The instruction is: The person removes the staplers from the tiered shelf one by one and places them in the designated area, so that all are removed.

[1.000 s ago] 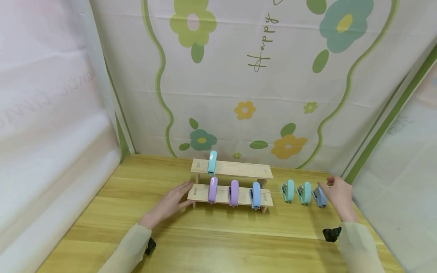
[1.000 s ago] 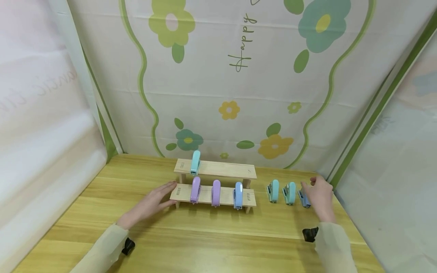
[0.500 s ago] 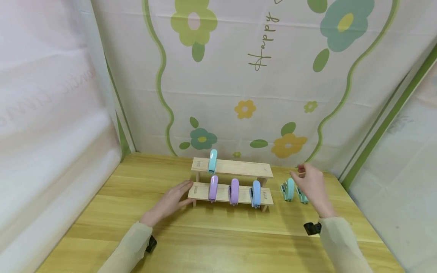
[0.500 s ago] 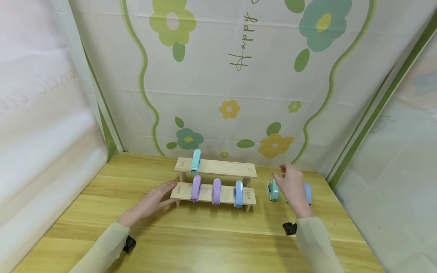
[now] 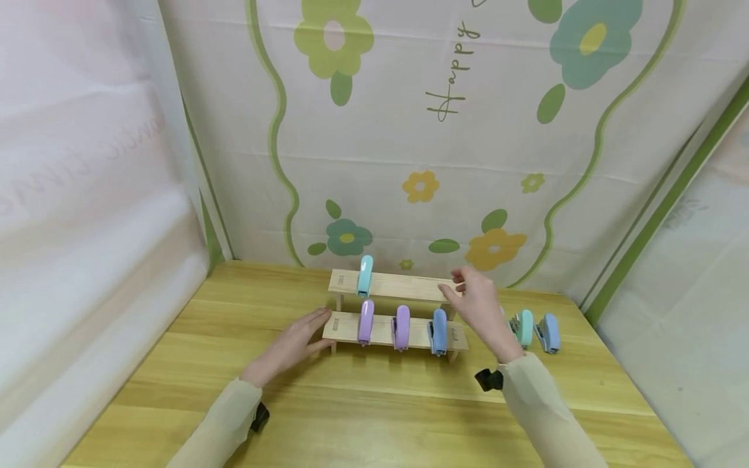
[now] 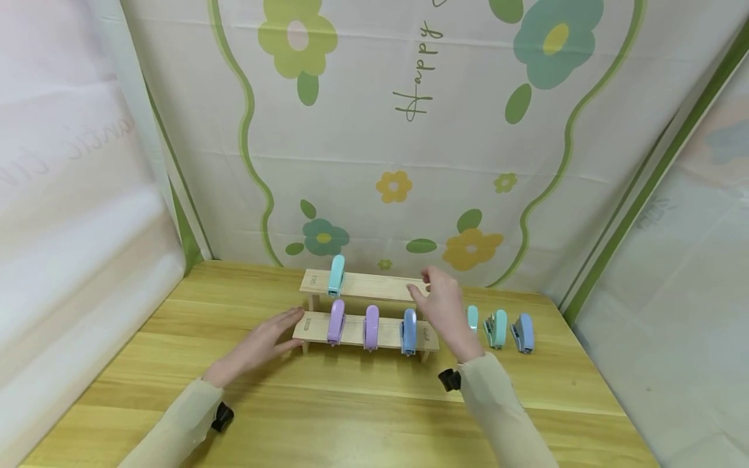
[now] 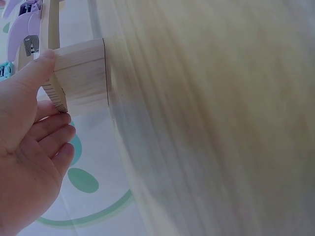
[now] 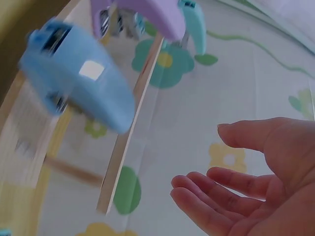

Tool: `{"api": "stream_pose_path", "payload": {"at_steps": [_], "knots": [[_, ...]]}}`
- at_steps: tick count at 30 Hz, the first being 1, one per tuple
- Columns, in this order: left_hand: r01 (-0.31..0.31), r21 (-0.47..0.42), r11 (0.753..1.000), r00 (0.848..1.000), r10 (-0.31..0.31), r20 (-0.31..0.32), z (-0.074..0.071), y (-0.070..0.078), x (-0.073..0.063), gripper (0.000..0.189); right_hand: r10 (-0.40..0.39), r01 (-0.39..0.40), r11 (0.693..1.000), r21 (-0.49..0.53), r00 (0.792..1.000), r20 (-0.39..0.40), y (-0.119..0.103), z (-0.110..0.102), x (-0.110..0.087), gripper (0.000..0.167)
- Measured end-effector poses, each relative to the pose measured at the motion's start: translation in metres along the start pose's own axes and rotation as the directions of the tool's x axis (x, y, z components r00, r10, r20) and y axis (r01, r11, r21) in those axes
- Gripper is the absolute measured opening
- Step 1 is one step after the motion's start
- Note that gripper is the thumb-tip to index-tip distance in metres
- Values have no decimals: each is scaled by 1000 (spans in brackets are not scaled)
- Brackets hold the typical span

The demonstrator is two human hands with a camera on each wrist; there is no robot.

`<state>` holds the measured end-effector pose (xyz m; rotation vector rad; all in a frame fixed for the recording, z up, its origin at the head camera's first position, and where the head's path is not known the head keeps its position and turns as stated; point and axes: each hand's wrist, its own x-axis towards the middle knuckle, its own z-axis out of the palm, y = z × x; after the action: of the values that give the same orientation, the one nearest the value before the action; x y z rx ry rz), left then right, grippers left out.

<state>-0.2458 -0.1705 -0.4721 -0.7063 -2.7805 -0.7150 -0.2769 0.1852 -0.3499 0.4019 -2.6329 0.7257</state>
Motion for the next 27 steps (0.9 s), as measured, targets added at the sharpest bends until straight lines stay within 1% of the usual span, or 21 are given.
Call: {"api": "stream_pose_path", "payload": {"at_steps": [6, 13, 20, 27], "knots": [[5, -5, 1000, 1000, -5, 17, 1, 1, 1, 67, -24, 23, 999, 29, 999, 28, -26, 17, 7, 35], [7, -10, 1000, 1000, -7, -3, 2, 0, 1, 65, -38, 31, 997, 75, 996, 84, -50, 35, 15, 34], [2, 0, 1000, 1000, -2, -3, 2, -1, 1, 66, -52, 39, 992, 122, 993, 103, -63, 50, 17, 34], [2, 4, 1000, 1000, -2, 0, 2, -1, 1, 65, -60, 45, 991, 128, 992, 115, -75, 64, 21, 34]]}}
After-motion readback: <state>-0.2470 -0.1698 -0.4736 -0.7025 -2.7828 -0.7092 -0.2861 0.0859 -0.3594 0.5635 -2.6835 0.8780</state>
